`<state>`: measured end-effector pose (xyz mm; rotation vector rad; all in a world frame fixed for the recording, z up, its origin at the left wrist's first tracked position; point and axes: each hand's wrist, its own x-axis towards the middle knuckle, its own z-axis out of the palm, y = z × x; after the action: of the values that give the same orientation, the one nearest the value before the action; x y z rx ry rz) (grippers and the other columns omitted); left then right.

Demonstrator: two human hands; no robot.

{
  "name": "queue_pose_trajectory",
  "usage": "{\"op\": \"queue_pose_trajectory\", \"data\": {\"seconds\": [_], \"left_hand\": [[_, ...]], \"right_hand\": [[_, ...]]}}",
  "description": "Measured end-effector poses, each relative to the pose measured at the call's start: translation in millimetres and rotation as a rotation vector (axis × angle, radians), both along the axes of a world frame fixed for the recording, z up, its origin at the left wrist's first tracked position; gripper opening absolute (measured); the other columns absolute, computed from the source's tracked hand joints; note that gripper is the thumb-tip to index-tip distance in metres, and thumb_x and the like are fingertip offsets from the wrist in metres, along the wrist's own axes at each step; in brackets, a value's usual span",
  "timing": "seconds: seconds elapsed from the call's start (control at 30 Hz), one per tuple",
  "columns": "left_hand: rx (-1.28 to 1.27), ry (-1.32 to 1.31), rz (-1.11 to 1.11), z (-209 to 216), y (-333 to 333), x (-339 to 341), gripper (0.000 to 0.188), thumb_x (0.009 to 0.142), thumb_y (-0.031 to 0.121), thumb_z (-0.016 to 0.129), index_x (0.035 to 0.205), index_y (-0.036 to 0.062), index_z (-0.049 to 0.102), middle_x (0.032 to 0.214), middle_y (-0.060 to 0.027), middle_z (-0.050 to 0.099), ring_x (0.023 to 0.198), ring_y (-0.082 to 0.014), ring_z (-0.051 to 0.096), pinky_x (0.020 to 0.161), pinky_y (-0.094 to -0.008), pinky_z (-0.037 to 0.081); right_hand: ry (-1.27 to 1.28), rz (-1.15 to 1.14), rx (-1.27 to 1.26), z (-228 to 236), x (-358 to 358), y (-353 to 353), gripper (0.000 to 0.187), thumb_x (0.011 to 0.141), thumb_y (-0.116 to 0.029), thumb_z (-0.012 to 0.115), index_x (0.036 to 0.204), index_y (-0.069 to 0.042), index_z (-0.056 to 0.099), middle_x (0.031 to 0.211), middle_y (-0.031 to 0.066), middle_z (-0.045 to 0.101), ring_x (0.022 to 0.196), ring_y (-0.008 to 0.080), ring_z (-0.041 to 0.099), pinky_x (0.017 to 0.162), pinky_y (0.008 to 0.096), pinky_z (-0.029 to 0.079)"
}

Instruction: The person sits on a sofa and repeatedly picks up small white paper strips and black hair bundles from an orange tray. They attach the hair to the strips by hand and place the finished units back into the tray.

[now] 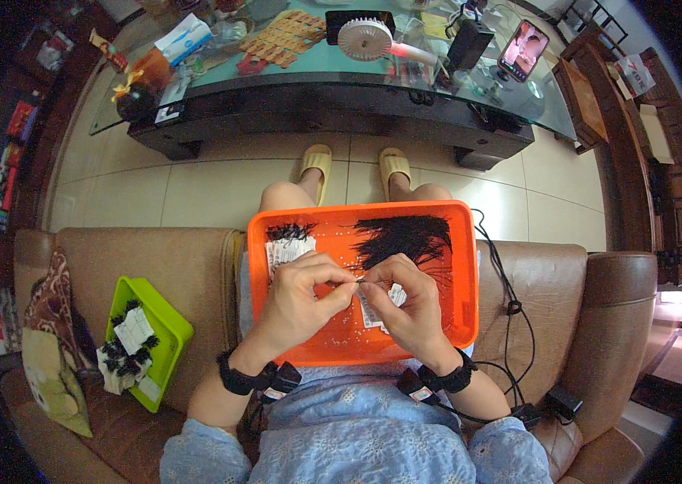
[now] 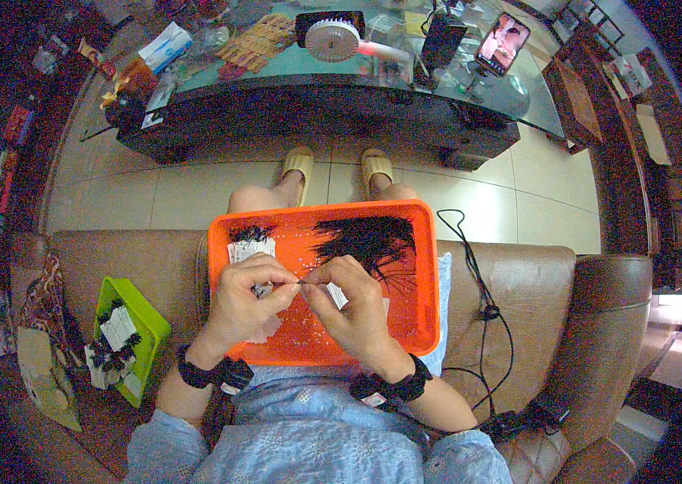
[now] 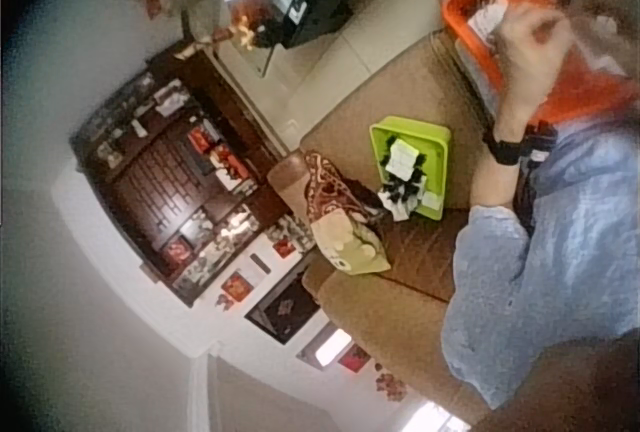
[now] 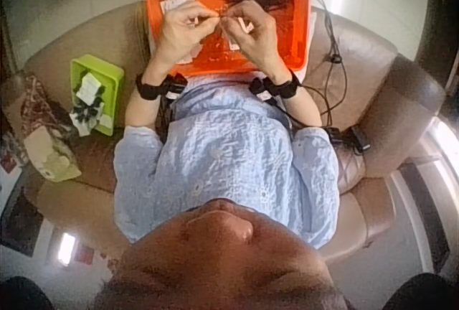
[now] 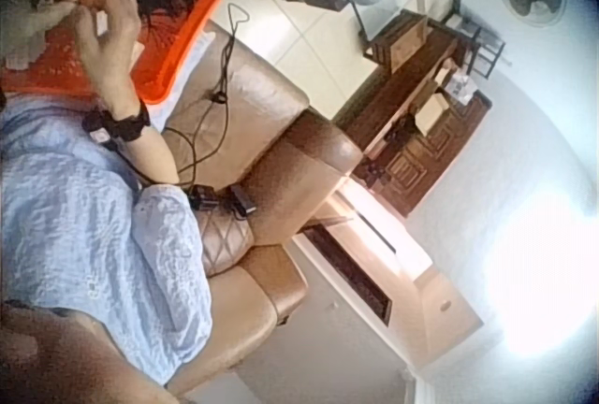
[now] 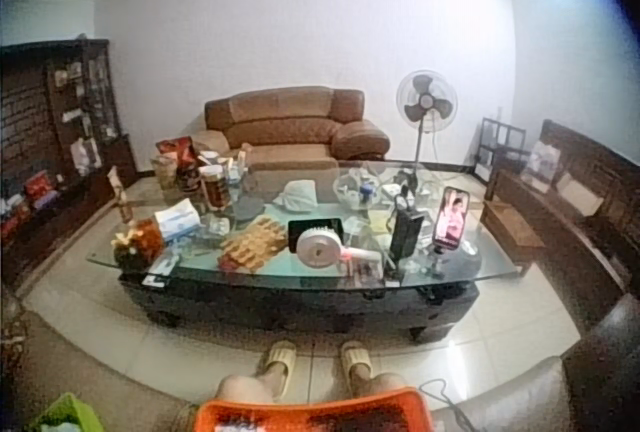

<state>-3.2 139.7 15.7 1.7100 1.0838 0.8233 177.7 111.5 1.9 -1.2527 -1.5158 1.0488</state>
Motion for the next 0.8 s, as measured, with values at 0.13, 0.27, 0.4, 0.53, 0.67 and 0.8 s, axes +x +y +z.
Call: {"op": "queue_pose_trajectory", "data": {"seconds": [0.13,0.27,0.4,0.53,0.67,0.8], "left_hand": [[-0.297,-0.193,0.084,3.0,-4.1,0.0,0.005,0.084,0.002,0.066,0.087,-0.0006,0.067,0.081,-0.0026,0.066,0.075,-0.0095,0.06,0.066,-0.0239,0.048],[-0.521,-0.37,0.15,-1.1,-8.3,1.8,0.005,0.086,0.004,0.066,0.089,0.0004,0.067,0.084,-0.0015,0.066,0.076,-0.0082,0.06,0.067,-0.0223,0.048],[-0.577,-0.459,0.086,-11.2,-8.0,0.7,0.007,0.084,0.006,0.069,0.087,0.0006,0.067,0.084,-0.0015,0.066,0.076,-0.0086,0.059,0.069,-0.0219,0.048],[-0.558,-0.516,0.023,-15.6,-8.7,-1.9,0.009,0.082,0.008,0.072,0.085,0.001,0.067,0.082,-0.0011,0.065,0.077,-0.0092,0.059,0.07,-0.0225,0.047],[-0.445,-0.413,0.026,-14.1,-6.1,-1.3,0.008,0.079,0.005,0.073,0.083,0.0014,0.067,0.081,-0.0024,0.064,0.076,-0.0114,0.059,0.07,-0.0248,0.047],[-0.255,-0.315,0.008,-9.0,-2.6,-1.9,0.007,0.077,-0.001,0.072,0.082,0.0017,0.067,0.081,-0.0043,0.063,0.077,-0.0133,0.06,0.071,-0.027,0.048]], "right_hand": [[0.362,-0.005,-0.384,4.2,1.6,-1.1,0.01,0.088,-0.011,0.063,0.088,-0.001,0.061,0.079,0.0019,0.063,0.077,0.0095,0.058,0.071,0.0237,0.046],[0.656,0.067,-0.561,7.1,2.9,2.0,0.012,0.091,-0.016,0.061,0.089,-0.004,0.062,0.081,-0.0016,0.063,0.071,0.0059,0.058,0.065,0.021,0.046],[0.76,0.147,-0.704,9.5,4.4,3.2,0.002,0.087,-0.006,0.06,0.089,-0.004,0.06,0.081,-0.0022,0.061,0.072,0.005,0.057,0.066,0.0195,0.045],[0.747,0.181,-0.716,11.9,5.2,4.0,0.003,0.087,-0.007,0.061,0.088,-0.004,0.061,0.081,-0.0022,0.061,0.07,0.0049,0.057,0.064,0.0195,0.045],[0.685,0.179,-0.695,15.0,5.9,4.4,0.004,0.087,-0.008,0.062,0.088,-0.005,0.061,0.081,-0.0025,0.061,0.07,0.0045,0.056,0.064,0.0195,0.045],[0.578,0.174,-0.595,15.8,6.0,4.8,0.008,0.09,-0.013,0.062,0.087,-0.005,0.061,0.08,-0.0024,0.062,0.07,0.0048,0.057,0.063,0.0216,0.047]]}}
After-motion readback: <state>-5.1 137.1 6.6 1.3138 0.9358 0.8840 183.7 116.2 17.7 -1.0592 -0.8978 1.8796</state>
